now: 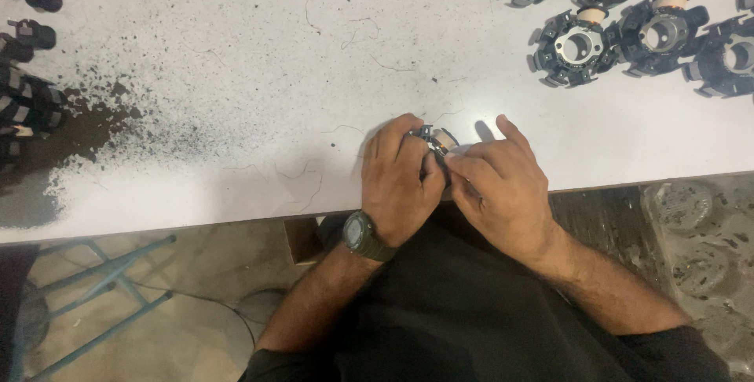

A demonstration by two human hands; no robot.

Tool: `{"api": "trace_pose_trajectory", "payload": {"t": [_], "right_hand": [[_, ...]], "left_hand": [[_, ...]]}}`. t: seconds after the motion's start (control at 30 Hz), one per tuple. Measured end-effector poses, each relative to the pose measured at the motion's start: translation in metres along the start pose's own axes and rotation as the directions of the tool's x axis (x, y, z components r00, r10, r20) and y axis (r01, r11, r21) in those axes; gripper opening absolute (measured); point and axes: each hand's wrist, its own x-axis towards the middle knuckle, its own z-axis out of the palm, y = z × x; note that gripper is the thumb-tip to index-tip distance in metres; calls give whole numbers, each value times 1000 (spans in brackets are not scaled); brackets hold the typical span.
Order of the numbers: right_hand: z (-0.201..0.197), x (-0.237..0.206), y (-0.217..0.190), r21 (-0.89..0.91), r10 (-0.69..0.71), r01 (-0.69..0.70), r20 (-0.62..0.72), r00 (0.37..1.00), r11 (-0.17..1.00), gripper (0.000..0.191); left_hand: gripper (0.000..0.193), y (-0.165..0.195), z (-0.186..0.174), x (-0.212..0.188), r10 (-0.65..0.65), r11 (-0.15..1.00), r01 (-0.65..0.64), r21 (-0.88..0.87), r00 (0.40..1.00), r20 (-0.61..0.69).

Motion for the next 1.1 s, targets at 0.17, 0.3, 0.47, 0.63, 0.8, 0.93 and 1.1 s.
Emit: {"api": "trace_pose_trajectory", "payload": {"t": [0.17,0.3,0.47,0.63,0.8,0.93,1.1], "right_hand": [[-5,1,-6,21,-4,5,-45,999,1000,24],[-14,-1,-1,83,61,-46,-181,982,995,17],[-3,0,3,125,112,-93,-155,982,988,16],[0,1,4,153,129,-110,-124,984,982,14],[-2,1,5,179,118,-94,-133,984,979,15],[-1,1,5,179,123,-95,-153,981,979,15],[-3,1,5,201,143,-111,-155,977,973,16]], "left_hand": [[18,7,-19,7,-13,1000,11,-26,998,-63],[20,6,-49,15,6,1000,-4,23,998,-65],[29,6,-49,25,40,995,-55,84,985,170],[16,4,-34,32,94,985,-118,127,979,181],[11,3,-44,29,-24,997,8,73,976,216],[22,7,-47,31,99,990,-116,78,976,192],[14,8,-37,31,112,985,-137,106,970,216]]}}
